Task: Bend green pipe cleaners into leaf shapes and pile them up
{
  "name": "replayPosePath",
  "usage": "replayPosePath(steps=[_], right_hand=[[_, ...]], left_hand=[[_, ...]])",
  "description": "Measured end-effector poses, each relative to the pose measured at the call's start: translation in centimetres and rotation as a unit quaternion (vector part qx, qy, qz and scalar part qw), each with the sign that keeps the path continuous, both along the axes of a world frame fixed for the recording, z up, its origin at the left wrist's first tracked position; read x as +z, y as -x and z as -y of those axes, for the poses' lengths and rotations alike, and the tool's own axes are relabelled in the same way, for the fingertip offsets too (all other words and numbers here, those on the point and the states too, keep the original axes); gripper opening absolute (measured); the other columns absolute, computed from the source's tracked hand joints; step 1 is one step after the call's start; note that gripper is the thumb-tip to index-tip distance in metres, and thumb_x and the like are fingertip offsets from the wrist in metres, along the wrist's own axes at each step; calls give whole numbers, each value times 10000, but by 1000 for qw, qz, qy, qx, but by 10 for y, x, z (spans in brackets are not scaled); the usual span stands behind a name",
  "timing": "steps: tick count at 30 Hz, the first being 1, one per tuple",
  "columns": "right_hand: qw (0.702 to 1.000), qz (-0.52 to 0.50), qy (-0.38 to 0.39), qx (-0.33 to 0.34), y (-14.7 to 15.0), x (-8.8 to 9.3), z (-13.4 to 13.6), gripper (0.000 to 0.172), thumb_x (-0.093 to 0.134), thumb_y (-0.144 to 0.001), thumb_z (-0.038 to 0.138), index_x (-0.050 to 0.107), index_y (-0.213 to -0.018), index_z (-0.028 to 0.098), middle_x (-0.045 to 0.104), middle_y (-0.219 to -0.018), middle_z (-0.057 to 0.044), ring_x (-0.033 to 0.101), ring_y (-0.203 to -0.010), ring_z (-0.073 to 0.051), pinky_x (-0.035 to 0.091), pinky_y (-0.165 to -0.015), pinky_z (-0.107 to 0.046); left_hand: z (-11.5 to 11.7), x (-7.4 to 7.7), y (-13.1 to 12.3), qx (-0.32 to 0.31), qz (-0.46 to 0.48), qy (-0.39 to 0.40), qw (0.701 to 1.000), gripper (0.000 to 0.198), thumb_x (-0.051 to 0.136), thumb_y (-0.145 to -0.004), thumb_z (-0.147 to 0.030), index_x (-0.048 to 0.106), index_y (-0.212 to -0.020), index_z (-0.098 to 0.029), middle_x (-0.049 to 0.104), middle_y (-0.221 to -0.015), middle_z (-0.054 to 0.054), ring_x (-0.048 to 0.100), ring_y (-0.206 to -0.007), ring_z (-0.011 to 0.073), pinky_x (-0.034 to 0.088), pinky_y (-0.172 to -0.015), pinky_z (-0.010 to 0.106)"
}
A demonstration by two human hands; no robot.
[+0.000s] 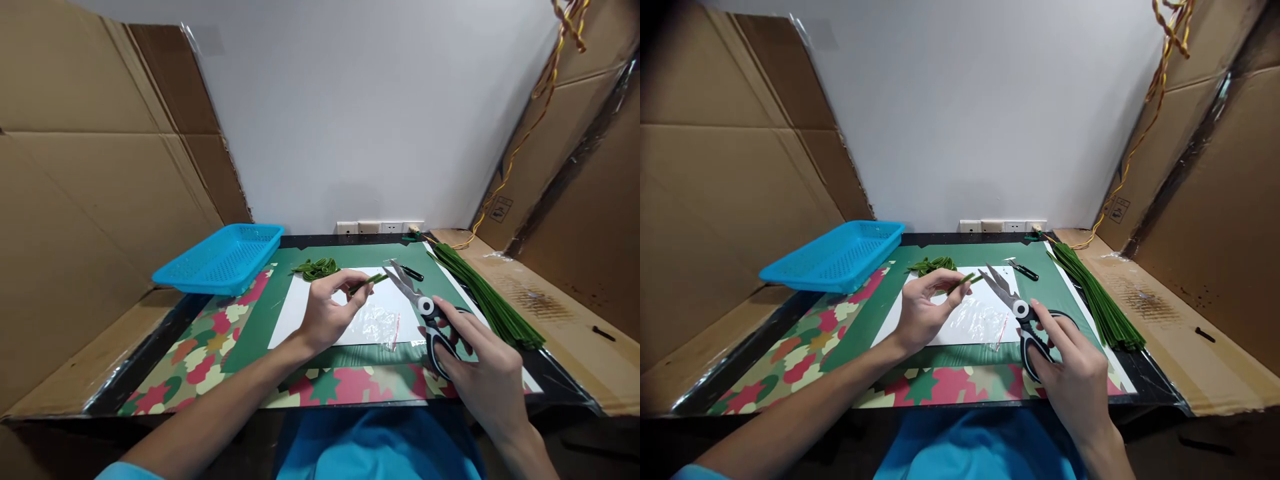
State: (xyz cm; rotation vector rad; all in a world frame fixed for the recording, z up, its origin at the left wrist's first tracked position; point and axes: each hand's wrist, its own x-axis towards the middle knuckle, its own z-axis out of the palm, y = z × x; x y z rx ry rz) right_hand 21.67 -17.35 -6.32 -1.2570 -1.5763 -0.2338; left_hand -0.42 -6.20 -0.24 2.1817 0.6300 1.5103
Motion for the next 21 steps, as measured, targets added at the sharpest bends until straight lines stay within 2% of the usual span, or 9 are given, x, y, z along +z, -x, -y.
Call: replayPosePath(steps=[4, 7, 13, 21], right_hand=[[1000, 18, -17, -11, 1, -11, 1, 436, 653, -961, 150, 661, -1388, 237, 753, -1013, -36, 743, -820, -142, 534, -671, -201], [999, 36, -24, -21, 0, -16, 0, 429, 675, -960, 151, 675, -1378, 248, 758, -1021, -35, 746, -813, -145, 526, -679, -212], [999, 40, -22, -24, -1, -18, -1, 449, 666, -970, 149, 658, -1406, 257, 758, -1028, -34, 750, -819, -145, 514, -681, -215], [999, 34, -23, -31, -2, -18, -1, 449, 669, -969, 155, 660, -1408, 251, 762, -1053, -39, 754, -845, -144, 514, -695, -207]], left_hand=[[-1, -4, -1, -12, 43, 57, 997, 57, 744, -891, -185, 748, -941, -156, 751, -817, 29, 700, -707, 122, 587, -660, 224], [0, -3, -1, -13, 58, 68, 996, 60, 743, -892, -188, 746, -940, -153, 753, -818, 33, 712, -712, 129, 601, -658, 230], [1, -3, -1, 1, 55, 42, 998, 56, 743, -885, -181, 743, -935, -155, 756, -816, 34, 730, -744, 143, 621, -709, 253], [-1, -5, 1, 28, 35, -15, 999, 77, 742, -879, -156, 746, -956, -152, 762, -838, 34, 714, -729, 132, 606, -704, 247]])
